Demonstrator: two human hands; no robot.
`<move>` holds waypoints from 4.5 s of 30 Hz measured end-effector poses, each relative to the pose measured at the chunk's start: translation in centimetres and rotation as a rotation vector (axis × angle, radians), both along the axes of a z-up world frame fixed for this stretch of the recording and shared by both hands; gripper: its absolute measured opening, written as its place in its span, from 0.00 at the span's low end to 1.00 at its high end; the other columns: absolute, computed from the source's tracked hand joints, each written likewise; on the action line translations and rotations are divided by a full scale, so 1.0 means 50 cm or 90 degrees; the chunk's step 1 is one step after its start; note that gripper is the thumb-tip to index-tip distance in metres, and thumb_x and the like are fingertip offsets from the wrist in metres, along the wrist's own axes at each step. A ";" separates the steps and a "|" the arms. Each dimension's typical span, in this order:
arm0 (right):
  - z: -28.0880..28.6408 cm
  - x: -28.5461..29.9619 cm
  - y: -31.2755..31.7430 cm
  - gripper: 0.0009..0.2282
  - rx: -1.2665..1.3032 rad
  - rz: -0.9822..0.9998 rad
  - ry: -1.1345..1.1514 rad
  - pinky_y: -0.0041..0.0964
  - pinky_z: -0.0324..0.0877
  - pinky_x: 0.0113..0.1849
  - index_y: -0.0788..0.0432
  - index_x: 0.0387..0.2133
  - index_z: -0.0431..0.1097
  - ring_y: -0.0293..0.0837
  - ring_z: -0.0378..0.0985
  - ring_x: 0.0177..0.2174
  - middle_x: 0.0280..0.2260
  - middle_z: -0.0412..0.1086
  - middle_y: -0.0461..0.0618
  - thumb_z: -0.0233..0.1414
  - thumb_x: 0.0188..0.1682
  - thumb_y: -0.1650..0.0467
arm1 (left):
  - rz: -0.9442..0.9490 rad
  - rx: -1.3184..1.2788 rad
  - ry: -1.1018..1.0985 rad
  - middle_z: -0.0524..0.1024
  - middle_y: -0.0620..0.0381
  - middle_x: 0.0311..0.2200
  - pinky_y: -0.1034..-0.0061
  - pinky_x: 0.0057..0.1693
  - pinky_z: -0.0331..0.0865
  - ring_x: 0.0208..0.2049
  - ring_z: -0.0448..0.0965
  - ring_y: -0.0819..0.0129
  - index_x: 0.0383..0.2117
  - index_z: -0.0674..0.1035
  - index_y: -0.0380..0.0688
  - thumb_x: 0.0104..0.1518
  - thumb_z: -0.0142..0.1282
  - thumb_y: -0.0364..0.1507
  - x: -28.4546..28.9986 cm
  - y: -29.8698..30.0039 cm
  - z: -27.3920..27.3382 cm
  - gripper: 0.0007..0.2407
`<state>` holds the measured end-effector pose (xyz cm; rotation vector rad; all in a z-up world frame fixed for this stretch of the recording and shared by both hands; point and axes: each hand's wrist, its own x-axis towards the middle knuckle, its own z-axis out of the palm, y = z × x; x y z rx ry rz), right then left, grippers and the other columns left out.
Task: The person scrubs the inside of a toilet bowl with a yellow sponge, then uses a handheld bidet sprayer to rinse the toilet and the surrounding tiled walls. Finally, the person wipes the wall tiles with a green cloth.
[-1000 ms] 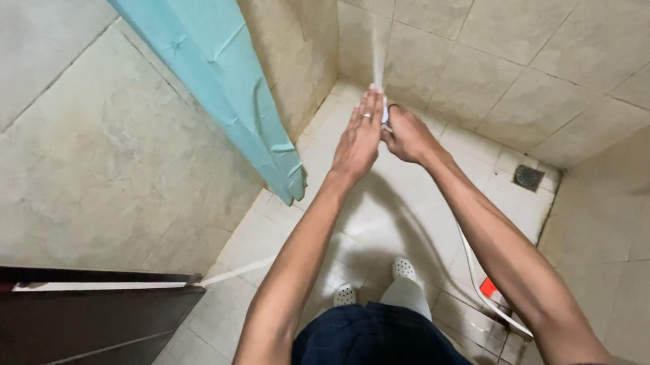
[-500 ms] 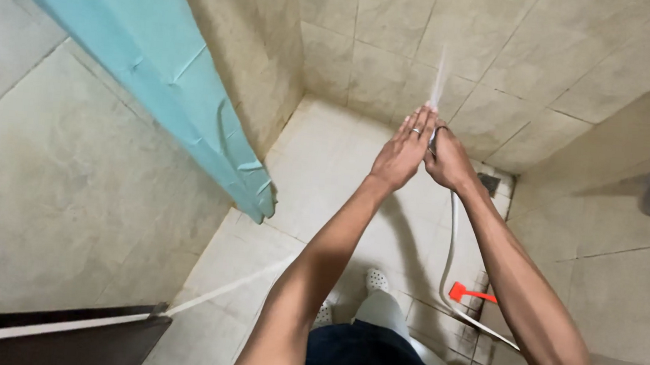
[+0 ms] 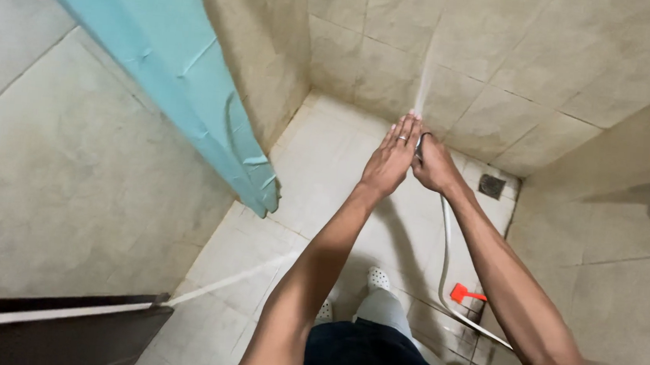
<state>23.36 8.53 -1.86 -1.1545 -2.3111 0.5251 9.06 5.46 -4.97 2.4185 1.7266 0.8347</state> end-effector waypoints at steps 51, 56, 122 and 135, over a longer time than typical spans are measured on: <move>-0.119 -0.091 0.004 0.23 -0.173 -0.071 -0.123 0.58 0.71 0.46 0.68 0.56 0.58 0.67 0.74 0.47 0.46 0.70 0.71 0.52 0.45 0.75 | 0.020 -0.145 -0.039 0.45 0.38 0.73 0.63 0.75 0.46 0.73 0.49 0.50 0.70 0.50 0.34 0.49 0.46 0.11 -0.084 -0.022 -0.087 0.36; -0.121 -0.159 -0.004 0.23 -0.133 0.005 -0.088 0.58 0.70 0.47 0.66 0.55 0.59 0.68 0.72 0.47 0.47 0.69 0.71 0.52 0.44 0.75 | 0.065 -0.146 -0.030 0.45 0.38 0.73 0.62 0.74 0.47 0.73 0.49 0.49 0.70 0.49 0.34 0.52 0.45 0.13 -0.146 -0.056 -0.077 0.35; 0.092 0.032 -0.030 0.27 -0.088 -0.080 -0.025 0.55 0.67 0.53 0.68 0.61 0.55 0.68 0.69 0.54 0.54 0.66 0.73 0.53 0.47 0.75 | -0.020 0.007 0.005 0.44 0.41 0.74 0.63 0.75 0.47 0.74 0.48 0.50 0.71 0.48 0.34 0.48 0.44 0.10 0.032 -0.020 0.101 0.38; 0.079 0.228 -0.070 0.28 0.006 -0.197 0.080 0.55 0.66 0.54 0.70 0.63 0.53 0.70 0.67 0.56 0.55 0.64 0.76 0.51 0.47 0.76 | -0.200 0.032 0.009 0.46 0.41 0.73 0.63 0.76 0.45 0.73 0.50 0.52 0.71 0.48 0.35 0.54 0.42 0.13 0.232 0.035 0.089 0.34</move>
